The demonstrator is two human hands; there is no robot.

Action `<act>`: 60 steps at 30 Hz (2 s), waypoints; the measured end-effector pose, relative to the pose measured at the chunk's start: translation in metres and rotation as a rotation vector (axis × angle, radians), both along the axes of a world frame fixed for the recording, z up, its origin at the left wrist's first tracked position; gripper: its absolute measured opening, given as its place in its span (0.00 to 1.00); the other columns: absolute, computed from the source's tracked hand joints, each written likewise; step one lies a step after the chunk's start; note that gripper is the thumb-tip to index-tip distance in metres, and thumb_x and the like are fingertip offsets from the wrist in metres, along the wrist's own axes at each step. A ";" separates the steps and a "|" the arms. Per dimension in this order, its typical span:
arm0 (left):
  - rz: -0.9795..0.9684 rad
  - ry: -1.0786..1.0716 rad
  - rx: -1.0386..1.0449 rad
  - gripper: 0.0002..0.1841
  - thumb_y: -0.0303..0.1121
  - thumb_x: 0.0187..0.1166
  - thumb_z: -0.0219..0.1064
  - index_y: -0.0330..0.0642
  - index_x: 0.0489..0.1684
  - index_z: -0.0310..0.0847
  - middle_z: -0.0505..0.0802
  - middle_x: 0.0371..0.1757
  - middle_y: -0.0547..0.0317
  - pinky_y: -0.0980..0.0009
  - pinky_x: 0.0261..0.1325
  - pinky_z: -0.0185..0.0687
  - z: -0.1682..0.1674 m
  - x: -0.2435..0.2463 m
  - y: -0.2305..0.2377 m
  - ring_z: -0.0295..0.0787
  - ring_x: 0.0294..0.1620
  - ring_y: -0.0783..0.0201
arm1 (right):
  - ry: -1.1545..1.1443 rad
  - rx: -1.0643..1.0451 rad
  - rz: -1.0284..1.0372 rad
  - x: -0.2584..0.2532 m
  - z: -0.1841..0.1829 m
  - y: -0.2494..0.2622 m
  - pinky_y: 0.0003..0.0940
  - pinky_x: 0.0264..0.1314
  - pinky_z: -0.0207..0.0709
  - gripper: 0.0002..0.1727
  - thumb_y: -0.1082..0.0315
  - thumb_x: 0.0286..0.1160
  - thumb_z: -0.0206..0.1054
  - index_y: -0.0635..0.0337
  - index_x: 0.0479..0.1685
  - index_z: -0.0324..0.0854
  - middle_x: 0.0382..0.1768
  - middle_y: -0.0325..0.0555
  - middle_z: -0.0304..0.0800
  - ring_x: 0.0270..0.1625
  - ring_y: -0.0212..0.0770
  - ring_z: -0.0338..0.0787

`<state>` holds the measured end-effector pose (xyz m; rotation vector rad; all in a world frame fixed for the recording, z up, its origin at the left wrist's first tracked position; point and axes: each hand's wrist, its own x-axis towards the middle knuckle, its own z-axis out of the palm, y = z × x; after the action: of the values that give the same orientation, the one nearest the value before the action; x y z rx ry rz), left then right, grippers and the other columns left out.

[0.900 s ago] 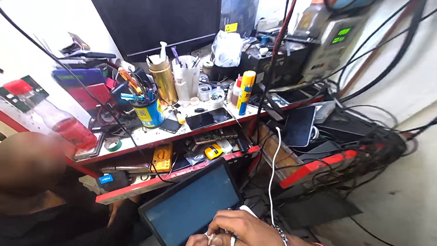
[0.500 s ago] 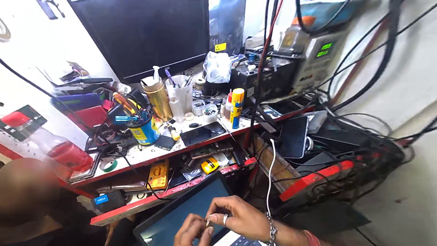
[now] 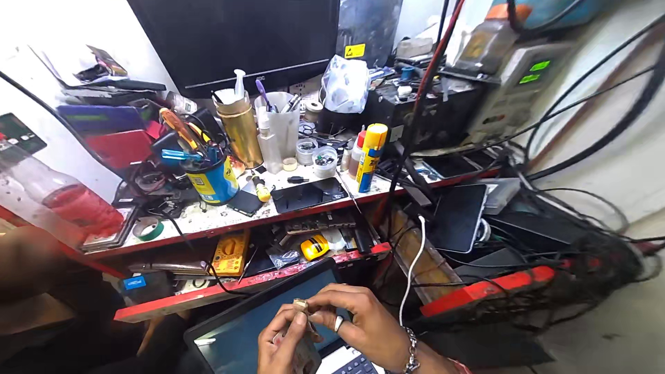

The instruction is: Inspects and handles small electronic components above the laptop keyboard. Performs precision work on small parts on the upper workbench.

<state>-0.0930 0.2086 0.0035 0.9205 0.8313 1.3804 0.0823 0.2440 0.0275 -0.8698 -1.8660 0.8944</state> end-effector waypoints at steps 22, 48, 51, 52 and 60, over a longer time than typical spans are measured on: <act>0.086 0.714 0.359 0.12 0.32 0.83 0.62 0.33 0.38 0.90 0.89 0.41 0.57 0.78 0.44 0.89 -0.017 0.011 0.008 0.88 0.39 0.75 | -0.033 -0.280 0.032 0.016 -0.002 0.015 0.23 0.57 0.81 0.16 0.60 0.87 0.62 0.62 0.51 0.91 0.45 0.42 0.94 0.48 0.26 0.89; -0.158 1.800 0.122 0.22 0.48 0.74 0.77 0.51 0.64 0.88 0.90 0.60 0.49 0.40 0.58 0.84 0.024 -0.002 0.154 0.89 0.59 0.45 | -0.801 -0.231 0.142 0.017 0.010 0.115 0.62 0.61 0.78 0.17 0.59 0.93 0.53 0.59 0.62 0.83 0.51 0.57 0.91 0.58 0.57 0.90; -0.045 1.525 0.216 0.21 0.47 0.81 0.71 0.41 0.63 0.87 0.92 0.52 0.45 0.40 0.56 0.84 0.030 -0.022 0.137 0.91 0.51 0.45 | -0.892 -0.299 0.166 0.006 0.009 0.131 0.65 0.61 0.77 0.21 0.56 0.95 0.47 0.61 0.67 0.78 0.52 0.61 0.90 0.59 0.62 0.89; -0.019 1.359 0.181 0.20 0.45 0.85 0.67 0.39 0.63 0.86 0.93 0.51 0.46 0.44 0.55 0.86 0.035 -0.027 0.130 0.92 0.48 0.49 | -0.883 -0.312 0.160 0.004 0.010 0.135 0.65 0.62 0.77 0.22 0.56 0.96 0.47 0.62 0.67 0.78 0.52 0.62 0.90 0.59 0.63 0.89; 0.045 -0.174 -0.362 0.50 0.71 0.83 0.18 0.40 0.67 0.79 0.96 0.50 0.50 0.65 0.49 0.92 0.044 -0.046 0.097 0.96 0.45 0.59 | -0.453 -0.241 0.019 0.015 0.014 0.125 0.42 0.45 0.88 0.16 0.62 0.94 0.52 0.62 0.57 0.82 0.42 0.48 0.94 0.33 0.40 0.93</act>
<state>-0.1385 0.3058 0.0471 0.4988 0.9337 1.2731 0.0977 0.3694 0.0416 -1.2894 -2.1789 1.0096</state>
